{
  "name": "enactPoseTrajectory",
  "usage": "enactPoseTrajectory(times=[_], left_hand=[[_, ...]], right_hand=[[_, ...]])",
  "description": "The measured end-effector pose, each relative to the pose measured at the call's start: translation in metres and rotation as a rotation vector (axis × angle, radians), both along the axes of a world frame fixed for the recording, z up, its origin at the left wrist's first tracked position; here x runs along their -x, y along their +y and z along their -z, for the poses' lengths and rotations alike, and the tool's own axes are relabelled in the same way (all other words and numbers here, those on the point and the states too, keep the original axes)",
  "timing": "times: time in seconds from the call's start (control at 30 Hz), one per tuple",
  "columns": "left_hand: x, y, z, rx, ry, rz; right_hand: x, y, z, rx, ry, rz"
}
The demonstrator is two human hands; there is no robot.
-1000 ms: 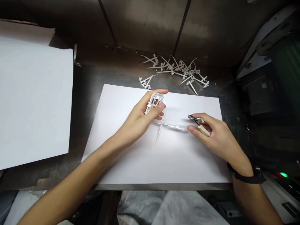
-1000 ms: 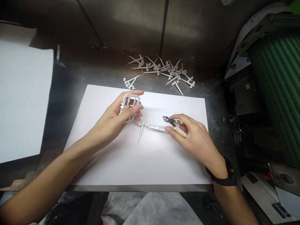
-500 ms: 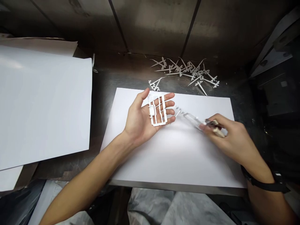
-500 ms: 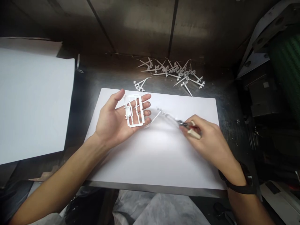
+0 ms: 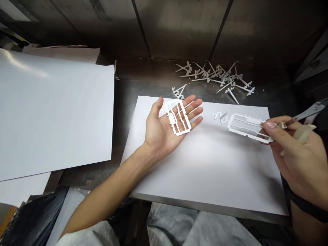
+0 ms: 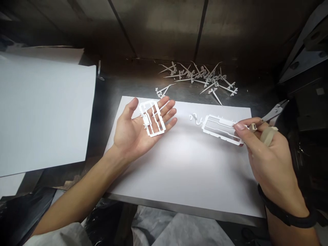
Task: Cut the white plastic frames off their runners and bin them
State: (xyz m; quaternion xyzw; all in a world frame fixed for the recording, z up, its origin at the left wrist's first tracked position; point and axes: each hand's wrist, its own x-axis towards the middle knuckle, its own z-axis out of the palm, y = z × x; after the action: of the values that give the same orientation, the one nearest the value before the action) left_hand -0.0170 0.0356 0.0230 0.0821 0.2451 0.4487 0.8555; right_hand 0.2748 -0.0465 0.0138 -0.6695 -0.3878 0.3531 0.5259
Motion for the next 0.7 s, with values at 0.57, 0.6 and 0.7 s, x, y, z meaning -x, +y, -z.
enactPoseTrajectory(times=[0.57, 0.6, 0.7], left_hand=[[-0.018, -0.016, 0.008, 0.047, 0.061, 0.216], [-0.019, -0.017, 0.008, 0.052, 0.074, 0.225], [-0.022, -0.019, 0.004, 0.038, 0.111, 0.247]], right_hand=[[0.017, 0.004, 0.003, 0.115, 0.412, -0.223], [0.018, 0.003, 0.004, 0.127, 0.399, -0.24], [0.019, -0.001, 0.011, 0.147, 0.297, -0.267]])
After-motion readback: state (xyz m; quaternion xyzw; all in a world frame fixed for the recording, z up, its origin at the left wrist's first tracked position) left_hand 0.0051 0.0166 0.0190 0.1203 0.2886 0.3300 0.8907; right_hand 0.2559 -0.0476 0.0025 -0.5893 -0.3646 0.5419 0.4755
